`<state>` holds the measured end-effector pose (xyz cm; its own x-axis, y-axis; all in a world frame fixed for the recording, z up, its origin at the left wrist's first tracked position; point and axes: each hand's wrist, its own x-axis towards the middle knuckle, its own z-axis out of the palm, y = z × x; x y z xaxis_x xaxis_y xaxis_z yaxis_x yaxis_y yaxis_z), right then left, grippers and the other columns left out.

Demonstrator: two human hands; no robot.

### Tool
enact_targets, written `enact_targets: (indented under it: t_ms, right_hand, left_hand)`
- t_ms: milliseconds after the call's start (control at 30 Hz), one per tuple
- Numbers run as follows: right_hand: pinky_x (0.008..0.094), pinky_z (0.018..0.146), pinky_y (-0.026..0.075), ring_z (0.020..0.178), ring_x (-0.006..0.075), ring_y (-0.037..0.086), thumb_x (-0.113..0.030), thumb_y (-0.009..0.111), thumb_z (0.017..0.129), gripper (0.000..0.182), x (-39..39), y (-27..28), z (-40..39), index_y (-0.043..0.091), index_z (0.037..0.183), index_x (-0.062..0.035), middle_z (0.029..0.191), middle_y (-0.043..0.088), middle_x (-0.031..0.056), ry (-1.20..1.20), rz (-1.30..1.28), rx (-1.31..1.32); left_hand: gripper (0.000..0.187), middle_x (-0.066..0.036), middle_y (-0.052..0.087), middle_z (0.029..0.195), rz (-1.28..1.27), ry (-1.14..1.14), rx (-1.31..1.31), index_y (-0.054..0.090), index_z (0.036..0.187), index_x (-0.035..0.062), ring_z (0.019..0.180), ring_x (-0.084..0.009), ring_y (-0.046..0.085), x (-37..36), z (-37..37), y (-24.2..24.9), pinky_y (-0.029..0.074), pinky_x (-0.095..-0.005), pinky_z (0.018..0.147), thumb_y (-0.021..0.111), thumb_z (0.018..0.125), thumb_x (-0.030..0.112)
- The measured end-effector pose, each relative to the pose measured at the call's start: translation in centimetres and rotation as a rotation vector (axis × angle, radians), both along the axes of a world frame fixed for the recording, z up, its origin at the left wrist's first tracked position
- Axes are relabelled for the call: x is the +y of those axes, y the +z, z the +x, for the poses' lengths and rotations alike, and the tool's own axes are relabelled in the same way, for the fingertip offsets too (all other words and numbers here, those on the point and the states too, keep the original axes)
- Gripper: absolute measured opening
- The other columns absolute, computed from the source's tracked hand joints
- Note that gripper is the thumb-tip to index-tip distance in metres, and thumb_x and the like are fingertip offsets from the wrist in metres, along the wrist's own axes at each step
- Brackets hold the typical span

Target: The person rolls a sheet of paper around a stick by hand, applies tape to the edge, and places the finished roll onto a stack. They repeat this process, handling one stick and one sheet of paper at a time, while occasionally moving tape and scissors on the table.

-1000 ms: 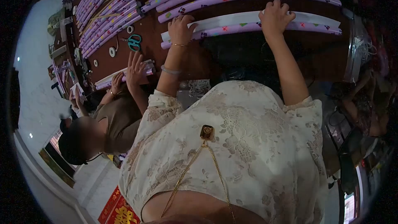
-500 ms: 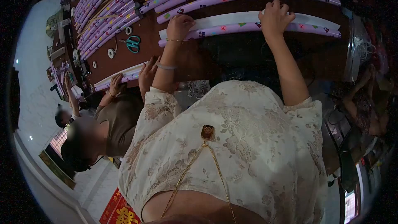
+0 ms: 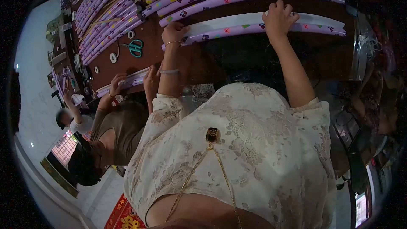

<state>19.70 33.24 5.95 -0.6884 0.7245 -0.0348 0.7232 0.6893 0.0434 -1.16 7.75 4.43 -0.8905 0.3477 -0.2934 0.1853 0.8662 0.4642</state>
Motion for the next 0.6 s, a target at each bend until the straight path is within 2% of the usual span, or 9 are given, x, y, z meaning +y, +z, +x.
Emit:
enact_targets:
  t_ms: [100,167,233,333,400,433,500,533,600]
  right_hand:
    - [0.0511,0.078,0.029,0.099,0.0263,0.041,-0.031,0.066,0.071,0.031,0.1,-0.1,0.0,0.061,0.093,-0.0101,0.104,0.048,0.0040,0.003,0.007,0.008]
    - [0.0512,0.078,0.029,0.099,0.0264,0.041,-0.031,0.066,0.071,0.031,0.2,-0.1,0.1,0.061,0.093,-0.0101,0.104,0.048,0.0039,0.000,0.003,0.009]
    - [0.0482,0.077,0.030,0.101,0.0251,0.041,-0.032,0.064,0.070,0.032,0.2,-0.2,0.1,0.061,0.092,-0.0090,0.104,0.048,0.0031,0.000,0.021,0.008]
    - [0.0479,0.077,0.030,0.101,0.0249,0.041,-0.032,0.064,0.070,0.031,0.1,-0.3,0.0,0.061,0.092,-0.0091,0.104,0.048,0.0030,0.005,0.042,0.001]
    - [0.0479,0.077,0.030,0.101,0.0247,0.041,-0.031,0.064,0.070,0.031,0.1,-0.1,-0.1,0.061,0.091,-0.0092,0.104,0.048,0.0028,-0.003,0.030,-0.010]
    - [0.0479,0.076,0.030,0.100,0.0245,0.042,-0.031,0.064,0.070,0.030,0.1,-0.1,-0.2,0.061,0.091,-0.0094,0.104,0.048,0.0025,-0.012,0.017,-0.023]
    - [0.0478,0.076,0.031,0.100,0.0243,0.042,-0.031,0.065,0.070,0.030,0.2,-0.2,-0.2,0.061,0.090,-0.0094,0.104,0.048,0.0023,-0.009,0.035,-0.010]
    - [0.0476,0.076,0.031,0.099,0.0241,0.042,-0.031,0.065,0.069,0.030,0.2,-0.3,-0.1,0.061,0.090,-0.0095,0.103,0.049,0.0021,-0.005,0.051,0.003]
    - [0.0474,0.076,0.031,0.099,0.0240,0.043,-0.031,0.065,0.069,0.030,0.2,-0.6,0.0,0.061,0.090,-0.0096,0.103,0.049,0.0021,-0.005,0.055,0.017]
  left_hand:
    - [0.030,-0.006,0.065,0.077,-0.088,0.011,0.037,0.066,0.076,0.0154,0.076,-0.0250,0.062,-1.5,-1.4,0.4,0.047,-0.0380,0.069,0.076,0.054,0.034]
    - [0.033,-0.006,0.065,0.079,-0.274,0.075,0.043,0.067,0.077,0.0162,0.079,-0.0254,0.062,-2.5,-2.2,1.2,0.047,-0.0366,0.070,0.076,0.053,0.036]
    - [0.034,-0.006,0.066,0.079,-0.340,0.132,0.014,0.067,0.078,0.0159,0.078,-0.0248,0.062,-3.3,-3.1,1.8,0.048,-0.0357,0.071,0.076,0.053,0.036]
    - [0.033,-0.006,0.066,0.079,-0.295,0.205,-0.094,0.068,0.078,0.0148,0.078,-0.0233,0.063,-5.1,-4.3,1.1,0.048,-0.0349,0.070,0.076,0.054,0.035]
    - [0.031,-0.007,0.066,0.077,-0.114,0.228,-0.172,0.068,0.076,0.0121,0.076,-0.0218,0.063,-6.3,-5.1,-0.6,0.048,-0.0345,0.069,0.076,0.054,0.033]
    - [0.031,-0.007,0.066,0.077,-0.113,0.225,-0.172,0.068,0.076,0.0121,0.076,-0.0218,0.063,-6.7,-5.3,-1.3,0.048,-0.0345,0.069,0.076,0.054,0.033]
    - [0.026,-0.008,0.064,0.081,0.002,0.353,-0.228,0.067,0.080,0.0114,0.078,-0.0233,0.062,-7.0,-5.6,-2.4,0.048,-0.0364,0.070,0.073,0.059,0.025]
    - [0.026,-0.008,0.064,0.081,0.005,0.348,-0.229,0.067,0.080,0.0114,0.078,-0.0233,0.062,-5.8,-4.8,-1.3,0.048,-0.0364,0.070,0.073,0.059,0.025]
    - [0.022,-0.007,0.060,0.083,-0.285,0.479,0.347,0.063,0.086,0.0096,0.080,-0.0259,0.059,-2.8,-1.7,0.7,0.046,-0.0387,0.072,0.067,0.066,0.015]
